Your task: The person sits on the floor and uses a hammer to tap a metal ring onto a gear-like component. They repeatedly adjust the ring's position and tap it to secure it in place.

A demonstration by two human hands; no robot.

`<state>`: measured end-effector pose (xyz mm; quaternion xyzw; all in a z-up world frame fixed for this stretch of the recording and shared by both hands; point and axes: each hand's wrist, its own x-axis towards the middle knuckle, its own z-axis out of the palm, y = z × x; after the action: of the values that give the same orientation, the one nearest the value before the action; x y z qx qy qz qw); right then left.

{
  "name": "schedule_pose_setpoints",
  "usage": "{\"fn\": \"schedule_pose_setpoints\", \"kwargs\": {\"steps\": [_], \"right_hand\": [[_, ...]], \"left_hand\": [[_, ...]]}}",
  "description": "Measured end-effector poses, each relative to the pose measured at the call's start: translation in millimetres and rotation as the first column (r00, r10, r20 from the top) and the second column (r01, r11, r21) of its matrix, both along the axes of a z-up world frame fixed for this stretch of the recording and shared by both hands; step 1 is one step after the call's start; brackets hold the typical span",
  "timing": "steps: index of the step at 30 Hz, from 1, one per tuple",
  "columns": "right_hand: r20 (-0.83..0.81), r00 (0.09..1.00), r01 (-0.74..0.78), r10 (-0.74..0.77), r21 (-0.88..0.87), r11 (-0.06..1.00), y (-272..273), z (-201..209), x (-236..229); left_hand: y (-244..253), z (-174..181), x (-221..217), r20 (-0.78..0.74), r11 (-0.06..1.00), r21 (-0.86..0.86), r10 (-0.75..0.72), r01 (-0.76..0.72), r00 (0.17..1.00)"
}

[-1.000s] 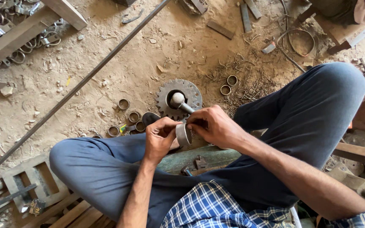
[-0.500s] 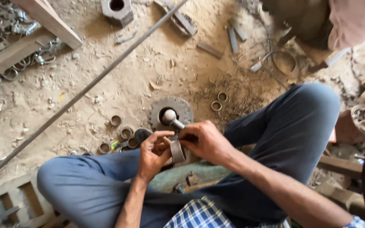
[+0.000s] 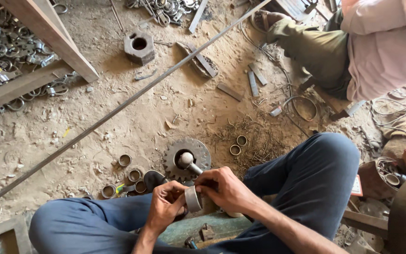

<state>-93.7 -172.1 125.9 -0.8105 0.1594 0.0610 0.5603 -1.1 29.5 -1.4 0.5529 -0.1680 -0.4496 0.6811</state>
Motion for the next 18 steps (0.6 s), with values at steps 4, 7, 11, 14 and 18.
{"fn": "schedule_pose_setpoints", "kwargs": {"steps": [4, 7, 11, 14, 18], "right_hand": [[0.081, 0.997, 0.005, -0.005, -0.008, 1.0, -0.1, -0.6, 1.3], [0.163, 0.985, -0.012, 0.047, -0.206, 0.979, 1.7, -2.4, 0.7], [0.182, 0.982, -0.015, 0.047, -0.17, 0.985, 2.5, -9.3, -1.6], [0.204, 0.978, -0.014, 0.047, -0.163, 0.987, 0.8, -13.5, -2.1], [0.174, 0.984, -0.018, 0.048, -0.167, 0.986, 1.7, -13.9, -2.4]], "left_hand": [[1.8, -5.5, 3.0, -0.097, 0.999, -0.015, 0.05, -0.052, 0.994], [0.2, -9.5, 3.5, -0.062, 0.995, -0.073, 0.059, -0.063, 0.996], [-1.9, -6.9, 1.5, -0.061, 0.998, -0.068, 0.009, -0.013, 0.998], [-5.1, 3.4, 2.8, -0.076, 0.996, -0.082, -0.042, 0.036, 0.996], [-10.3, 17.6, 6.2, 0.052, 0.998, 0.06, -0.034, 0.03, 0.998]]}}
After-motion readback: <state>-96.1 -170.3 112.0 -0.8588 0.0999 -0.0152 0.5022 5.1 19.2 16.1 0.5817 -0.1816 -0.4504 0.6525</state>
